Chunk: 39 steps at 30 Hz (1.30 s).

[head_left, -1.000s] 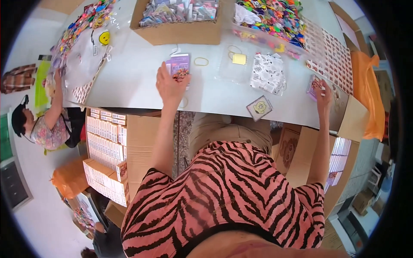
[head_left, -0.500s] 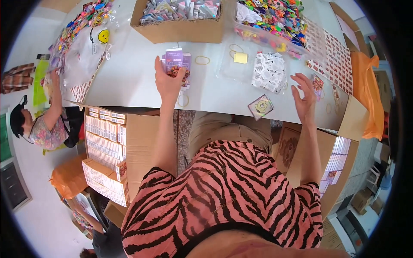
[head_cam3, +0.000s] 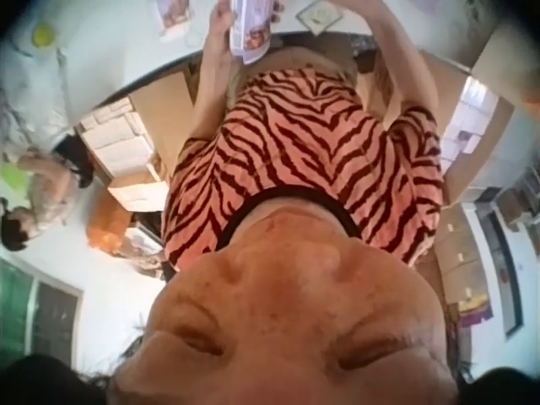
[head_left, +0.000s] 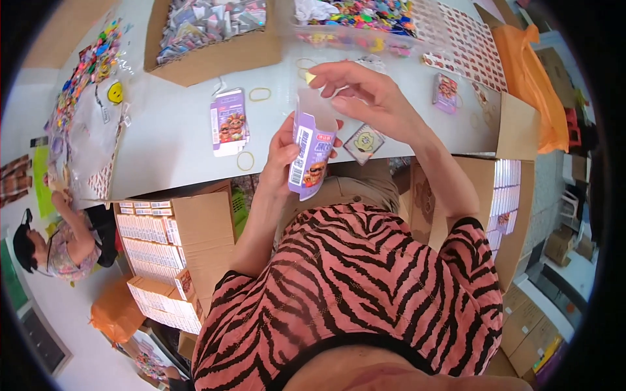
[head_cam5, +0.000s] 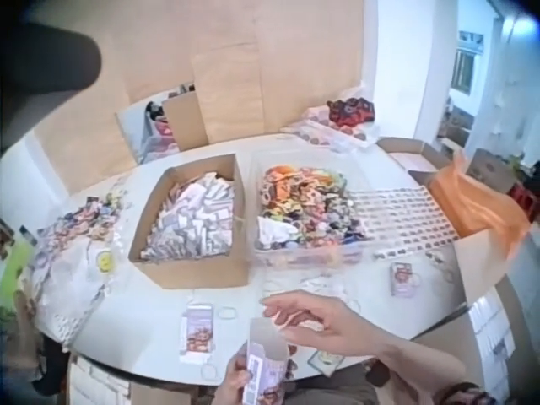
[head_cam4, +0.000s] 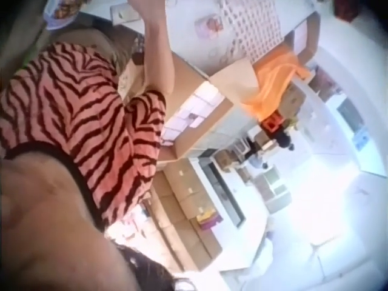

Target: Packing small product boxes with pouches and placing them into a larger shipping carton.

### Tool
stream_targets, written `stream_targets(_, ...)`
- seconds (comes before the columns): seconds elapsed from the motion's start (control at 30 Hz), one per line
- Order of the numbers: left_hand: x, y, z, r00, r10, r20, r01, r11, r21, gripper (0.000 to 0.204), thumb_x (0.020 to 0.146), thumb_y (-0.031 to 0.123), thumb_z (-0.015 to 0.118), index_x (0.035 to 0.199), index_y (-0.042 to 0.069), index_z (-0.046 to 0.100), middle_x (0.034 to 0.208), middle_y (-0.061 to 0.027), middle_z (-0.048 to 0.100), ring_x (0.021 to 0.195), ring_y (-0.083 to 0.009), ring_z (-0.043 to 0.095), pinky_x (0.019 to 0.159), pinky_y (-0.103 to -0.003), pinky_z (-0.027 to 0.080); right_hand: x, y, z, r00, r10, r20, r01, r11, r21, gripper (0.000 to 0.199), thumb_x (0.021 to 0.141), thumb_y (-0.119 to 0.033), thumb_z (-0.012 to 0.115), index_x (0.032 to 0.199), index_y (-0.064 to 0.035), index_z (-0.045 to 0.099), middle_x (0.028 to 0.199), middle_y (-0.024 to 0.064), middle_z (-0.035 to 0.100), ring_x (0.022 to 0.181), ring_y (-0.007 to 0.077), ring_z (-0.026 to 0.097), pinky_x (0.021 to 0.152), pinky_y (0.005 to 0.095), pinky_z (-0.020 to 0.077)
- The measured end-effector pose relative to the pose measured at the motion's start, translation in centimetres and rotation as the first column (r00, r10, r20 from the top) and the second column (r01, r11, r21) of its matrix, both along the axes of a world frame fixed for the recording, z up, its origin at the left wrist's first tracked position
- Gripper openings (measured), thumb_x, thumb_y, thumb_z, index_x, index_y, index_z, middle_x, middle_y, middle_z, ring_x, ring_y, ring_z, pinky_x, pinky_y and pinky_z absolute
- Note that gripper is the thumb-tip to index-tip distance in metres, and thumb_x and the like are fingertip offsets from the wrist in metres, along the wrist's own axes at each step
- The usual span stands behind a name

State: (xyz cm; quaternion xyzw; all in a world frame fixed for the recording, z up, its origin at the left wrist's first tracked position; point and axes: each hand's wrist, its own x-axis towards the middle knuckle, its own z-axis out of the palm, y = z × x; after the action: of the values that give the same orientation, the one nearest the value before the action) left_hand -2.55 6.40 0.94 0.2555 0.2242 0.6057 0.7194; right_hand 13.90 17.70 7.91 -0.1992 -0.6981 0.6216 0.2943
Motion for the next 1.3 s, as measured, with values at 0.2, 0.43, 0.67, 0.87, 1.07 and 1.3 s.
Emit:
stream_targets(0.2,1.6,-0.3,0.5,0.972,-0.210,0.102,0.212,0.977,-0.011,0.084,0.075,0.041,0.070,0.136,-0.001,0.030,0.123,-0.0269,0.051,0.101,-0.0339,0.061,0.086,-0.039,0.052,0.6,0.1,1.5,0.910,0.098,0.404,-0.133,0.989,0.060,0.019,0.084,-0.011,0.062,0.102,-0.0037,0.064,0.081,-0.0005,0.062,0.072,0.0050,0.052,0.066,0.0220,0.0439)
stream_targets(0.43,1.3,0.5,1.7,0.542,0.157,-0.825,-0.091,0.988,0.128,0.084,0.066,0.021,0.081,0.132,-0.002,0.034,0.117,-0.0186,0.054,0.102,-0.0285,0.059,0.087,-0.039,0.048,2.0,0.1,0.3,0.890,-0.249,0.382,0.130,0.941,0.311,0.013,0.084,-0.009,0.060,0.093,0.0000,0.063,0.072,-0.0006,0.060,0.062,0.0033,0.049,0.054,0.0216,0.0407)
stream_targets(0.67,5.0,1.0,1.7,0.035,0.517,-0.855,-0.280,0.827,0.488,0.099,0.051,0.024,0.088,0.131,-0.001,0.036,0.117,-0.0189,0.049,0.104,-0.0330,0.053,0.085,-0.039,0.046,1.4,-0.8,0.1,0.912,-0.268,0.312,0.225,0.960,0.168,0.012,0.086,-0.007,0.059,0.095,0.0010,0.060,0.078,-0.0003,0.060,0.067,0.0034,0.051,0.057,0.0211,0.0428)
stream_targets(0.87,3.8,1.2,1.9,0.116,0.477,-0.871,-0.396,0.827,0.400,0.082,0.059,0.025,0.086,0.121,-0.001,0.038,0.102,-0.0177,0.058,0.088,-0.0298,0.064,0.074,-0.036,0.052,2.7,-3.0,-1.2,0.927,-0.372,0.052,0.364,0.923,0.126,0.026,0.086,-0.008,0.061,0.111,-0.0016,0.055,0.101,0.0042,0.059,0.084,0.0091,0.056,0.072,0.0216,0.0461)
stream_targets(1.07,4.6,1.1,1.6,0.098,0.488,-0.867,-0.380,0.824,0.421,0.081,0.062,0.023,0.084,0.123,-0.001,0.037,0.108,-0.0185,0.057,0.090,-0.0311,0.064,0.073,-0.037,0.052,2.1,-5.1,-2.8,0.907,-0.418,0.040,0.380,0.858,0.346,0.038,0.080,-0.001,0.066,0.116,-0.0015,0.056,0.110,0.0082,0.058,0.093,0.0152,0.060,0.081,0.0268,0.0492)
stream_targets(1.3,4.3,1.3,2.0,-0.022,0.679,-0.734,-0.252,0.706,0.662,0.080,0.063,0.016,0.082,0.129,0.002,0.038,0.110,-0.0158,0.054,0.089,-0.0289,0.063,0.068,-0.035,0.053,2.3,-4.6,-1.9,0.937,-0.349,0.001,0.338,0.910,0.239,0.024,0.077,0.000,0.069,0.101,0.0004,0.063,0.097,0.0085,0.063,0.088,0.0157,0.062,0.080,0.0278,0.0512)
